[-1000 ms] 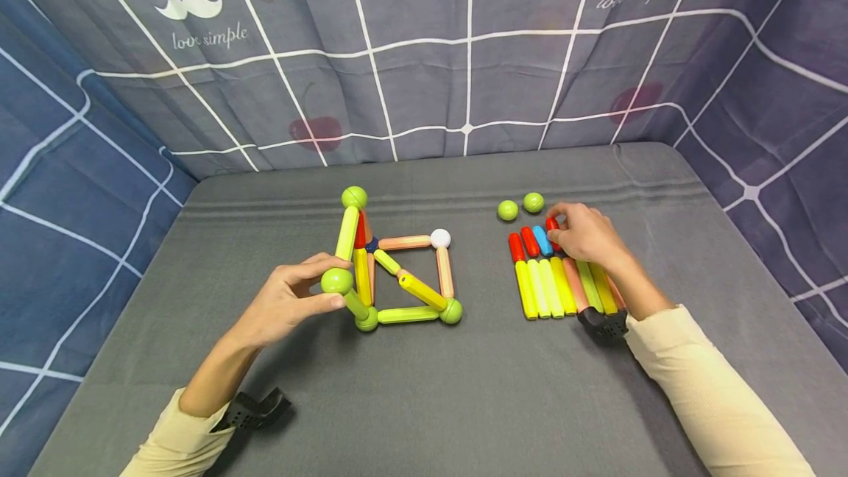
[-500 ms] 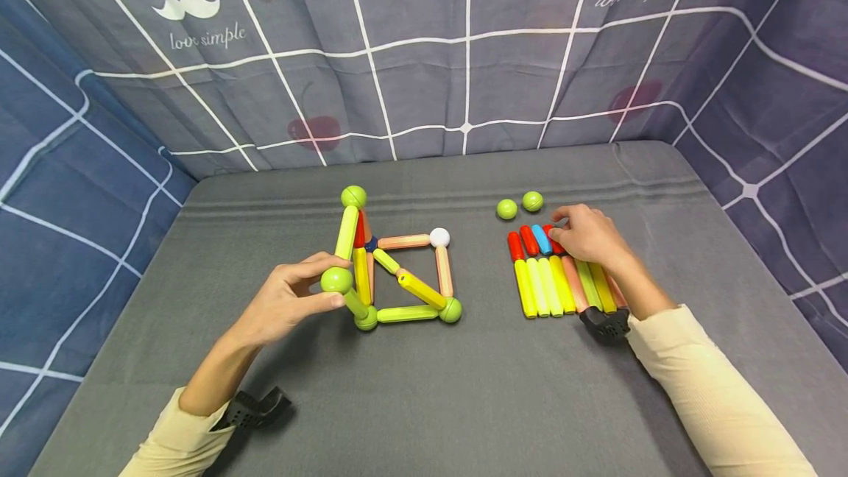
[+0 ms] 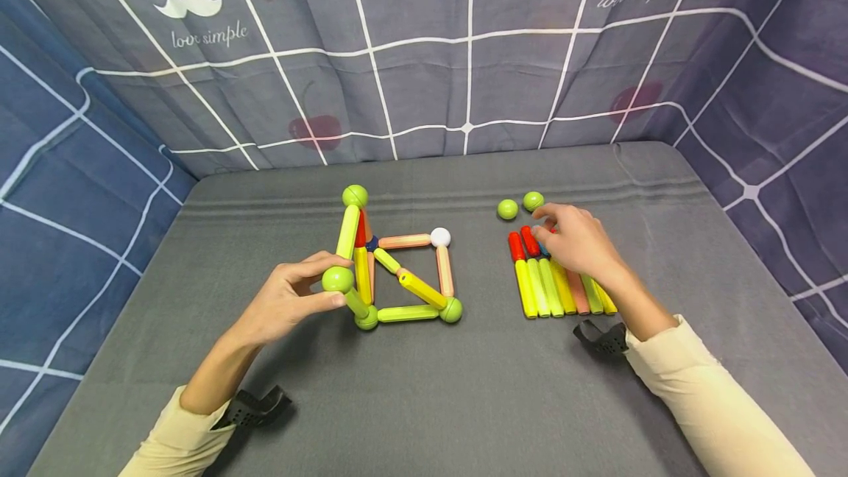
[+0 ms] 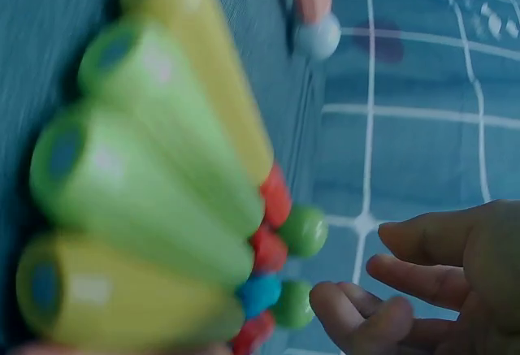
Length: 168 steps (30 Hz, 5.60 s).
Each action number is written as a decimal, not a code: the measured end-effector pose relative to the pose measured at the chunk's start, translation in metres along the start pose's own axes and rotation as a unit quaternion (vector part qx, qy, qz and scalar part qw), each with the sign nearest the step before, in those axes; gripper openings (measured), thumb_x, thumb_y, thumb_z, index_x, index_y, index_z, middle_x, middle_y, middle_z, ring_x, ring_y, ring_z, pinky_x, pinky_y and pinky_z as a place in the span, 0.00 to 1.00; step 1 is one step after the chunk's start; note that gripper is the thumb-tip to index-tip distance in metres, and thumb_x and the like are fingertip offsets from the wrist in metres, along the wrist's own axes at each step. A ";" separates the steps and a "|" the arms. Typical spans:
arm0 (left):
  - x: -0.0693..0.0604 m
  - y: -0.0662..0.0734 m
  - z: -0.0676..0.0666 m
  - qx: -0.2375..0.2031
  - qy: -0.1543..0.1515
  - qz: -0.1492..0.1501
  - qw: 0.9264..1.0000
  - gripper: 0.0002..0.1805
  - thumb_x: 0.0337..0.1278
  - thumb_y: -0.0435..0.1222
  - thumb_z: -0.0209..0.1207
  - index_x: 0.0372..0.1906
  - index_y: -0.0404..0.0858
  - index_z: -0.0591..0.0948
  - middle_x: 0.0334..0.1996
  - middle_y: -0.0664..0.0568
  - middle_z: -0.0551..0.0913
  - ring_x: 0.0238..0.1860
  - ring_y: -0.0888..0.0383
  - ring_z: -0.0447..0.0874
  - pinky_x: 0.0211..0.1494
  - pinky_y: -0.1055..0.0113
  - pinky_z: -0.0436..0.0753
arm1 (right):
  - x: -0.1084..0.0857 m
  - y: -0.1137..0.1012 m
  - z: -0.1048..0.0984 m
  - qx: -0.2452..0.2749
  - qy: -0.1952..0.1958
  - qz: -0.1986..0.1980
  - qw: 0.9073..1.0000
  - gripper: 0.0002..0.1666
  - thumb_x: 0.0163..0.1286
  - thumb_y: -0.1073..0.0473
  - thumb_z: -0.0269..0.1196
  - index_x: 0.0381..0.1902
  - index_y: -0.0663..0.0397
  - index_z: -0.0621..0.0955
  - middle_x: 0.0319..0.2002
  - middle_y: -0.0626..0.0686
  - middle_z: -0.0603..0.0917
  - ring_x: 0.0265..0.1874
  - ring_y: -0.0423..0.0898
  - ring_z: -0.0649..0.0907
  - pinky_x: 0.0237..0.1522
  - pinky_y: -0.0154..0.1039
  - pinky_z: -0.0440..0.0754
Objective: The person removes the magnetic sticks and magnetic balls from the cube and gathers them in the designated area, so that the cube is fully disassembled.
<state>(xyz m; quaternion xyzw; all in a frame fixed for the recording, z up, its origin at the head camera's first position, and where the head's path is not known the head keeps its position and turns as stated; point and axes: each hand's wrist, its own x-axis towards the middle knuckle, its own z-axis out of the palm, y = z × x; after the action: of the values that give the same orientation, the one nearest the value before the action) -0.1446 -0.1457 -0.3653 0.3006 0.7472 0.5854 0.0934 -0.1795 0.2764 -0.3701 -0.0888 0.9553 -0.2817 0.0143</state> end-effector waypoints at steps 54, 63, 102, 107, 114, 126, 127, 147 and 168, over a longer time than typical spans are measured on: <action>-0.001 -0.001 0.001 -0.006 0.006 0.006 1.000 0.24 0.55 0.26 0.68 0.58 0.28 0.79 0.50 0.41 0.81 0.54 0.52 0.76 0.59 0.58 0.76 | -0.033 -0.099 0.096 0.074 0.013 -0.177 0.981 0.07 0.62 0.58 0.72 0.36 0.44 0.84 0.31 0.36 0.78 0.30 0.34 0.77 0.30 0.36 0.73; -0.001 -0.002 0.001 0.000 0.007 0.000 1.000 0.25 0.53 0.25 0.68 0.58 0.29 0.79 0.50 0.43 0.81 0.54 0.52 0.76 0.59 0.57 0.76 | -0.035 -0.097 0.094 0.088 0.030 -0.171 0.981 0.13 0.61 0.61 0.72 0.44 0.48 0.86 0.35 0.38 0.82 0.34 0.36 0.82 0.35 0.39 0.79; -0.001 -0.001 0.001 -0.004 0.005 0.003 1.000 0.24 0.55 0.27 0.68 0.58 0.29 0.79 0.49 0.46 0.81 0.54 0.51 0.76 0.58 0.60 0.76 | -0.068 -0.001 0.022 0.139 0.132 -0.027 0.981 0.38 0.65 0.69 0.65 0.72 0.54 0.68 0.41 0.62 0.82 0.33 0.29 0.80 0.19 0.32 0.78; -0.001 -0.002 0.000 -0.001 0.006 0.003 1.000 0.23 0.55 0.27 0.68 0.58 0.29 0.79 0.49 0.46 0.81 0.53 0.51 0.76 0.58 0.59 0.77 | -0.074 0.025 0.004 0.081 0.134 0.007 0.988 0.37 0.65 0.68 0.65 0.71 0.58 0.68 0.42 0.65 0.81 0.32 0.25 0.75 0.25 0.28 0.74; -0.001 -0.002 0.000 -0.003 0.006 0.000 1.000 0.23 0.55 0.27 0.68 0.58 0.29 0.79 0.49 0.45 0.81 0.54 0.51 0.76 0.61 0.58 0.75 | -0.079 0.049 -0.003 0.046 0.124 0.048 0.990 0.38 0.65 0.68 0.64 0.71 0.64 0.66 0.44 0.69 0.79 0.29 0.24 0.72 0.24 0.29 0.73; -0.002 -0.001 0.000 -0.008 0.007 0.000 1.000 0.24 0.55 0.27 0.68 0.58 0.29 0.79 0.52 0.39 0.80 0.55 0.50 0.76 0.62 0.58 0.73 | -0.080 0.078 -0.018 -0.039 0.065 0.116 0.990 0.33 0.64 0.58 0.66 0.60 0.75 0.70 0.41 0.70 0.81 0.29 0.47 0.80 0.25 0.38 0.71; -0.002 -0.001 0.000 -0.007 0.007 0.000 1.000 0.24 0.55 0.27 0.68 0.58 0.29 0.79 0.52 0.38 0.80 0.55 0.50 0.76 0.62 0.58 0.74 | -0.080 0.080 -0.018 -0.048 0.059 0.113 0.991 0.32 0.64 0.58 0.66 0.59 0.75 0.72 0.41 0.70 0.82 0.29 0.49 0.80 0.25 0.39 0.70; -0.002 -0.002 0.000 -0.011 0.009 -0.001 1.000 0.23 0.55 0.27 0.68 0.58 0.29 0.79 0.50 0.43 0.81 0.53 0.51 0.76 0.57 0.57 0.78 | -0.081 0.087 -0.012 -0.066 0.042 0.068 0.995 0.23 0.71 0.57 0.58 0.52 0.74 0.79 0.46 0.74 0.81 0.43 0.72 0.79 0.35 0.63 0.72; -0.004 -0.002 0.000 -0.007 0.016 0.004 1.000 0.24 0.55 0.26 0.67 0.58 0.27 0.79 0.49 0.45 0.81 0.52 0.53 0.77 0.58 0.58 0.78 | -0.086 -0.032 0.040 0.162 0.007 -0.091 0.982 0.13 0.68 0.66 0.65 0.50 0.59 0.83 0.43 0.54 0.83 0.26 0.42 0.81 0.26 0.38 0.82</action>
<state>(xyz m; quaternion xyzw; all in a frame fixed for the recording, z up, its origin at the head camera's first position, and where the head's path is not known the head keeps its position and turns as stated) -0.1420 -0.1483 -0.3679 0.2933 0.7433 0.5958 0.0809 -0.0870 0.2437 -0.3884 -0.1701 0.8848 -0.4338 -0.0036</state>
